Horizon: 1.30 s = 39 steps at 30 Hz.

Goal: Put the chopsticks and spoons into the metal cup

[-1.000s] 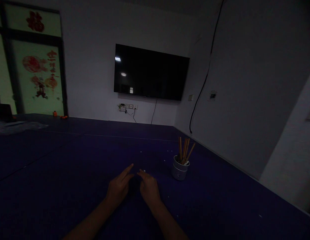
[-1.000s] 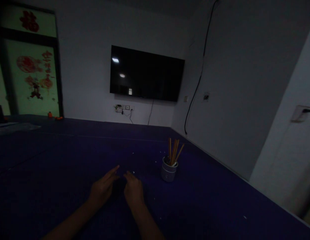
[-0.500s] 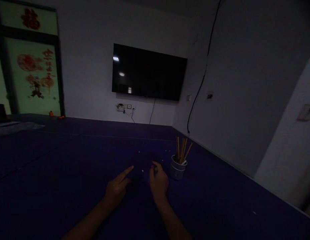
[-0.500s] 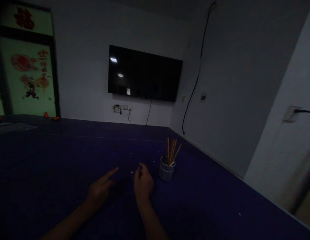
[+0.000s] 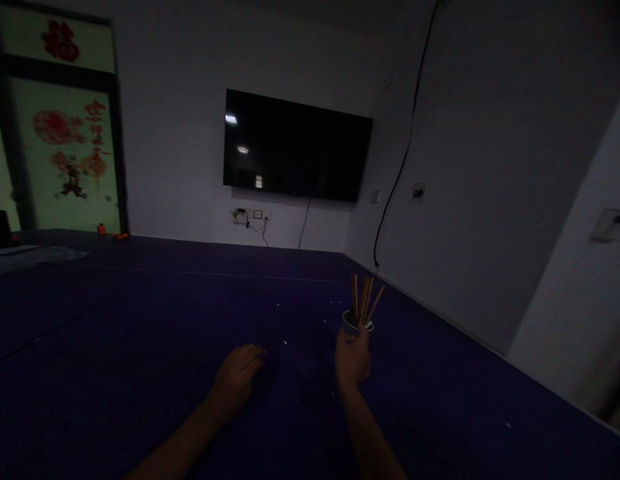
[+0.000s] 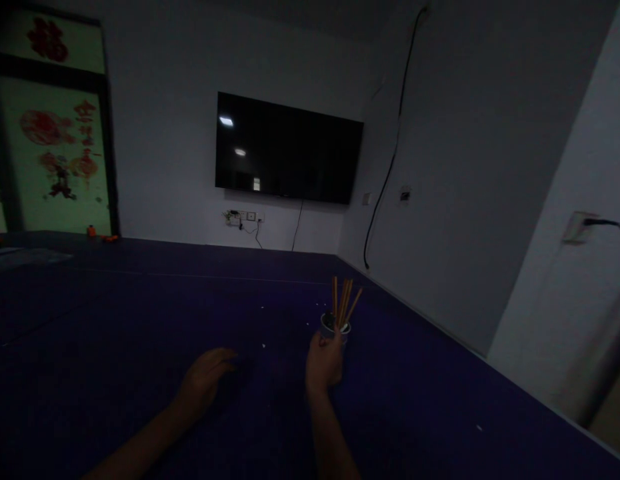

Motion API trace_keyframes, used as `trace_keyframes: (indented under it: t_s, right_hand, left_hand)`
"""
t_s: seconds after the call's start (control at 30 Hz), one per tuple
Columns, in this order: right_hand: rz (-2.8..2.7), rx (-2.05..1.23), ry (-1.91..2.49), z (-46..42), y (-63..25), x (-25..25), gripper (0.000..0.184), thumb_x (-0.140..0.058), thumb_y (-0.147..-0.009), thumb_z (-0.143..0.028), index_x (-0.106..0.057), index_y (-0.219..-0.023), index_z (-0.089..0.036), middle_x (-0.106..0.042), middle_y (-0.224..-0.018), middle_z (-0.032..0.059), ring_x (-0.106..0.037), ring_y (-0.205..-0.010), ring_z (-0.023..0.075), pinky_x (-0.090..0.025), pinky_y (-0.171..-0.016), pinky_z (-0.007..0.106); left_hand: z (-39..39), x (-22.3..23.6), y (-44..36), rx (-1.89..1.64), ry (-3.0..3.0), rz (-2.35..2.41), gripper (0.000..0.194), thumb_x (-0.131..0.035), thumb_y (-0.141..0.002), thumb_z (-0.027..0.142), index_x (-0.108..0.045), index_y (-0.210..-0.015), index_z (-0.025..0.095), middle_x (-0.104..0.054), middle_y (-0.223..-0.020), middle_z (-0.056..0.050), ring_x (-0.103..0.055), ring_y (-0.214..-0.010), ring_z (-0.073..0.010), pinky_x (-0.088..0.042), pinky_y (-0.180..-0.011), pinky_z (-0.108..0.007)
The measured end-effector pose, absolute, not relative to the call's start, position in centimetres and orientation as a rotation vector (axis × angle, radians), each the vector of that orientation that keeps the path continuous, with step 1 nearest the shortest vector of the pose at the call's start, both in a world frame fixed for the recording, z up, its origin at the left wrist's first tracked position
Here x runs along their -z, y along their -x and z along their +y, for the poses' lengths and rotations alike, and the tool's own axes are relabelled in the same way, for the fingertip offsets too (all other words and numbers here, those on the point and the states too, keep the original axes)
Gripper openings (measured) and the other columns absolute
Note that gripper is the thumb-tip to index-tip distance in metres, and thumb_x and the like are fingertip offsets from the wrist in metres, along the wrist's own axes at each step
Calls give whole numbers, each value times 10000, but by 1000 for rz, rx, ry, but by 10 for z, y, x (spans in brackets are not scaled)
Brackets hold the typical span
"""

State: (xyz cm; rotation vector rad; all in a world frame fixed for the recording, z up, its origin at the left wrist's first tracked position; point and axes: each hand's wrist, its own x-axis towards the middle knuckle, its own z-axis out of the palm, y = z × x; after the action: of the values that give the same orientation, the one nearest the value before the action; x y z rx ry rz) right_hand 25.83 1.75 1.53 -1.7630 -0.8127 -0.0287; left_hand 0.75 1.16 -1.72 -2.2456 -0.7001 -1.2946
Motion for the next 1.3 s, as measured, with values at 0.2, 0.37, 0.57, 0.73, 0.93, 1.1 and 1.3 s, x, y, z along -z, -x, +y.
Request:
trace_keyframes:
  t_s: [0.2,0.37,0.57,0.73,0.93,1.1,1.3]
  right_hand:
    - [-873,137,1879,19,-271,-15,413,-452,-844,-423,-547,-1171,-190,-685,-799,72,-632,-715,235,-332,-555,287]
    - [-894,127,1998,18,-274,-21,412,-446,-863,-468,-545,-1162,-203,-687,-818,72,-641,-743,237,-361,-566,283]
    - [-1014,179,2244,17,-281,-27,475,-430,-872,-509,-495,-1237,-213,-680,-881,114,-652,-776,278,-410,-621,328]
    - [-1091,196,2222,16,-283,-29,447,-403,-899,-473,-491,-1231,-187,-680,-870,128,-655,-778,266,-419,-641,325]
    - [-1104,215,2114,20,-281,-24,440,-385,-905,-473,-523,-1166,-147,-681,-855,131,-653,-757,246,-397,-625,298]
    - [-1242,248,1904,21,-266,-23,422,-429,-885,-469,-556,-1128,-148,-683,-801,101,-640,-690,219,-359,-575,267]
    - [-1464,151,1509,11,-216,-17,321,-475,-858,-459,-625,-900,-179,-643,-640,25,-601,-580,163,-352,-537,235]
  left_hand:
    - [8,17,-7,1259,2386,-769,282,-339,-652,35,-564,-616,201,-597,-550,-7,-561,-519,-137,-464,-534,-253]
    - [6,16,-4,1264,2417,-847,282,-341,-606,57,-584,-638,196,-640,-602,-12,-598,-566,-153,-473,-570,-270]
    - [6,18,-6,1252,2395,-860,295,-340,-574,41,-587,-633,192,-648,-611,-22,-600,-586,-154,-484,-587,-275]
    - [4,18,-8,1218,2368,-861,309,-337,-627,18,-590,-661,192,-637,-619,-26,-594,-603,-148,-490,-602,-269]
    - [8,22,-7,1172,2362,-871,295,-344,-673,14,-586,-696,181,-622,-625,-34,-583,-598,-150,-478,-575,-258]
    - [8,20,-8,1162,2400,-968,314,-338,-735,36,-609,-803,181,-648,-719,-54,-607,-679,-162,-507,-630,-280]
    - [9,17,-13,1268,2409,-1267,383,-449,-843,272,-500,-1217,210,-637,-1095,-91,-592,-1018,-219,-496,-869,-373]
